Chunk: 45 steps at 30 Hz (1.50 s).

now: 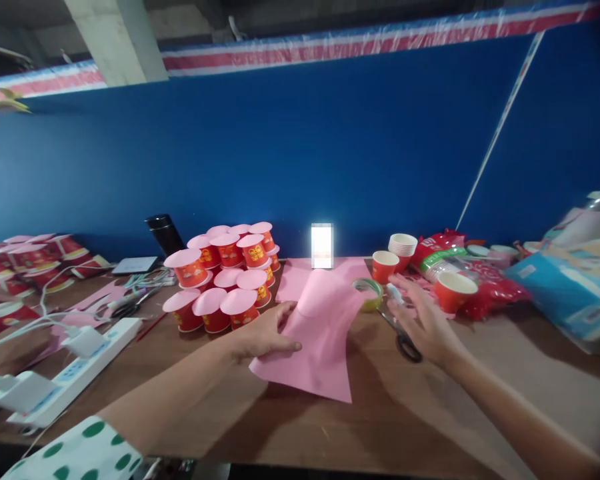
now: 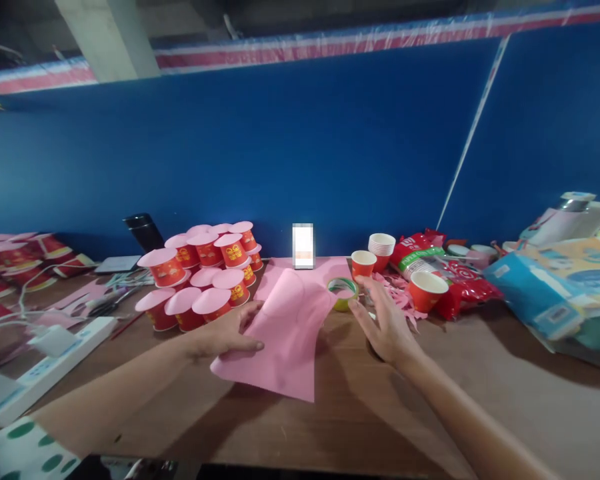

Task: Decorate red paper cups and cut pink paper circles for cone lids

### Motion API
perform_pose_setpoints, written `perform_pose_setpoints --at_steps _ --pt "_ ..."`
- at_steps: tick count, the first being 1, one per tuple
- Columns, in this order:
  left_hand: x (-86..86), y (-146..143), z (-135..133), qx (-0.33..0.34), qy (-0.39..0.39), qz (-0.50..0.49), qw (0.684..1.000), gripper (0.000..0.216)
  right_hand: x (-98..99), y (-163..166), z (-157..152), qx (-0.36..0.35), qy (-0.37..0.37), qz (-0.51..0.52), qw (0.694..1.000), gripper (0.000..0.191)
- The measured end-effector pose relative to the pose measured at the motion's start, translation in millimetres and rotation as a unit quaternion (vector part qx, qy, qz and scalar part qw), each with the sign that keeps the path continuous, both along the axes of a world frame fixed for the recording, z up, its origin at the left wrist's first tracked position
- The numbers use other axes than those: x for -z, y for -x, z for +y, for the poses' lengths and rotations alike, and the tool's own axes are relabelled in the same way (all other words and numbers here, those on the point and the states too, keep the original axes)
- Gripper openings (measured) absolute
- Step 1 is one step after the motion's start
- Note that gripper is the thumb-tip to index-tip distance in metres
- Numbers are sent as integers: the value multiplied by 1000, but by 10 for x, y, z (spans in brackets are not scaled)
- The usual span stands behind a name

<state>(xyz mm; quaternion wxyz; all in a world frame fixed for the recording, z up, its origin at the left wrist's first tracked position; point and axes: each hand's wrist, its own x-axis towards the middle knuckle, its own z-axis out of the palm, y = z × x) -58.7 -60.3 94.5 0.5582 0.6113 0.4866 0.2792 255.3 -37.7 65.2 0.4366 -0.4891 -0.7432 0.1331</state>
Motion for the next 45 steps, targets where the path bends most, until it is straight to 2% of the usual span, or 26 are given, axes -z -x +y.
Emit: perform_pose_setpoints --at_steps 1,4,6,9,11,13,17,19,21,23,24,26,28,29,31,32,33,37,40,42,45 --pt "-66 6 23 27 -8 22 999 82 -79 20 83 -8 12 -3 1000 49" --pt "-238 -4 96 107 -23 61 992 83 -258 101 265 -95 97 -19 991 49" --pt "-297 -6 153 133 -28 71 988 82 -320 135 324 -141 156 -12 977 48" --pt "-287 30 247 114 -34 98 988 86 -335 130 343 -188 240 57 951 46" --pt "-240 66 305 104 -32 119 987 89 -310 114 335 -226 300 127 918 48" --pt "-189 91 352 107 -32 129 985 89 -271 111 327 -245 329 164 897 49" --pt "-118 89 419 108 -42 112 987 86 -181 155 336 -194 287 134 929 47" --pt "-85 85 452 80 -39 91 992 88 -133 185 347 -175 290 134 931 45" --pt "-37 93 484 17 -29 47 998 92 -81 207 362 -163 300 166 925 44" --pt "34 106 501 -76 -10 -54 996 85 -20 216 385 -151 296 215 918 42" --pt "81 109 497 -126 2 -122 985 76 14 218 400 -144 292 244 914 42" --pt "195 95 459 -213 32 -260 941 56 93 220 434 -123 286 297 903 42" --pt "336 43 385 -272 67 -333 900 47 176 231 464 -98 279 336 894 41" --pt "415 3 342 -278 93 -345 891 47 214 243 475 -89 278 348 891 41" --pt "576 -95 267 -252 131 -335 898 52 277 281 482 -76 278 353 890 39" --pt "652 -145 244 -241 135 -309 910 53 300 303 480 -72 279 349 892 39" --pt "721 -191 236 -259 116 -277 918 52 317 323 474 -70 280 342 894 39" --pt "872 -289 323 -367 -29 -118 922 41 354 338 449 -70 266 264 924 37" --pt "862 -304 411 -363 -168 -19 916 33 391 272 446 -47 223 150 962 29" --pt "851 -323 431 -350 -212 -16 912 36 425 232 443 -25 200 95 975 25" --pt "890 -349 414 -319 -156 -85 931 43 446 210 435 1 182 77 980 23"
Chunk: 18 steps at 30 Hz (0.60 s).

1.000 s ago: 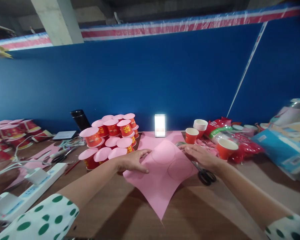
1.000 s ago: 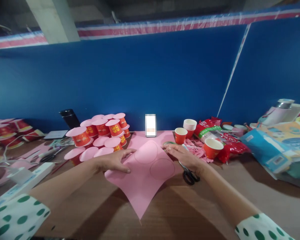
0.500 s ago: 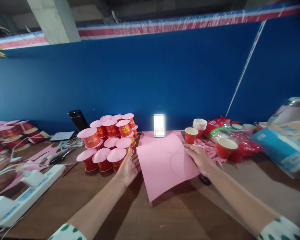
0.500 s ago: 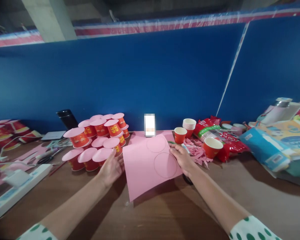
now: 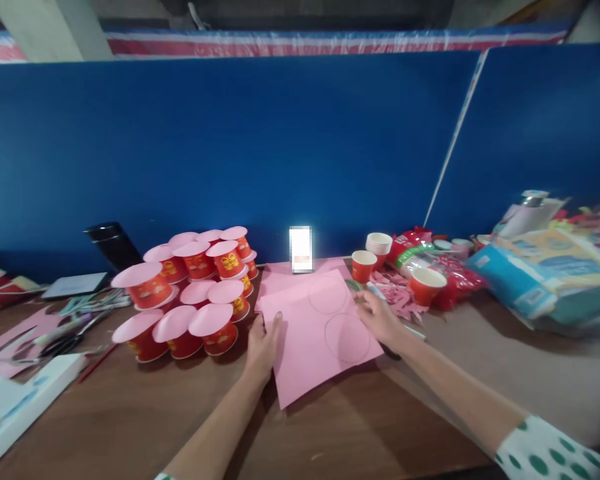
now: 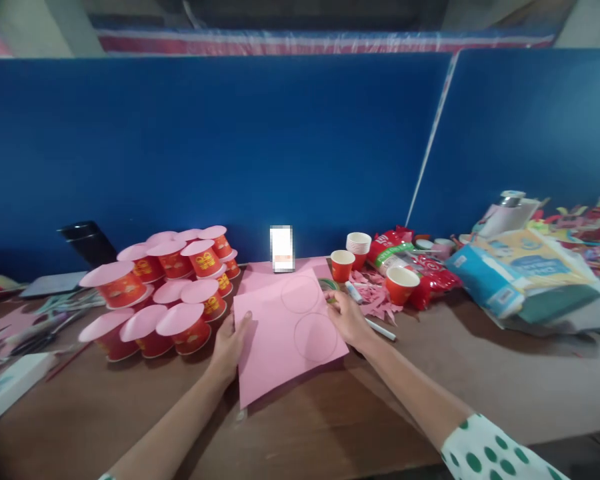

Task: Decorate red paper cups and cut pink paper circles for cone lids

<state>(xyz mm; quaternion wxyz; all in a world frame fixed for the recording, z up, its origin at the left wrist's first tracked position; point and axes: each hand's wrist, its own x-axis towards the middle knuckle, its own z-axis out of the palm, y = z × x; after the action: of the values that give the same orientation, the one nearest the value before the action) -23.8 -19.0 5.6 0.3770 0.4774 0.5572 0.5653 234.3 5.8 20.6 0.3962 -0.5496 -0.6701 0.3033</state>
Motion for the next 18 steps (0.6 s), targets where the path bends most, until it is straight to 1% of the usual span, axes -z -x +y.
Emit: perform_pose_setpoints --at_steps 2,3,5,6,7,8,10,12,13,14,16,18 --pt "50 15 -12 44 35 -45 997 46 -42 -33 0 -1 -10 4 1000 23" --pt "72 36 -11 53 43 -47 997 46 -85 -71 -1 -6 -14 5 1000 24" --pt "97 97 8 24 40 1 999 43 -208 -203 -16 -12 -2 4 1000 29" --pt "99 130 23 8 37 32 999 40 -279 -291 -37 0 8 -5 1000 30" --pt "94 161 38 -8 32 74 997 36 -348 -385 -71 15 14 -34 999 28" --pt "84 188 53 -25 25 114 993 33 -406 -476 -119 39 0 -90 995 25" --pt "59 221 72 -42 17 177 983 34 -465 -616 -247 32 -6 -235 971 21" --pt "38 231 75 -44 14 208 977 34 -436 -670 -395 3 6 -340 940 18" --pt "32 231 73 -42 13 213 976 34 -394 -666 -463 5 20 -382 924 15" --pt "28 230 69 -40 12 215 976 33 -342 -648 -521 -2 22 -405 914 13" --pt "24 228 59 -36 11 206 978 31 -236 -593 -594 3 18 -415 910 11" --pt "16 227 51 -26 18 182 983 29 -158 -557 -606 9 22 -410 912 12"
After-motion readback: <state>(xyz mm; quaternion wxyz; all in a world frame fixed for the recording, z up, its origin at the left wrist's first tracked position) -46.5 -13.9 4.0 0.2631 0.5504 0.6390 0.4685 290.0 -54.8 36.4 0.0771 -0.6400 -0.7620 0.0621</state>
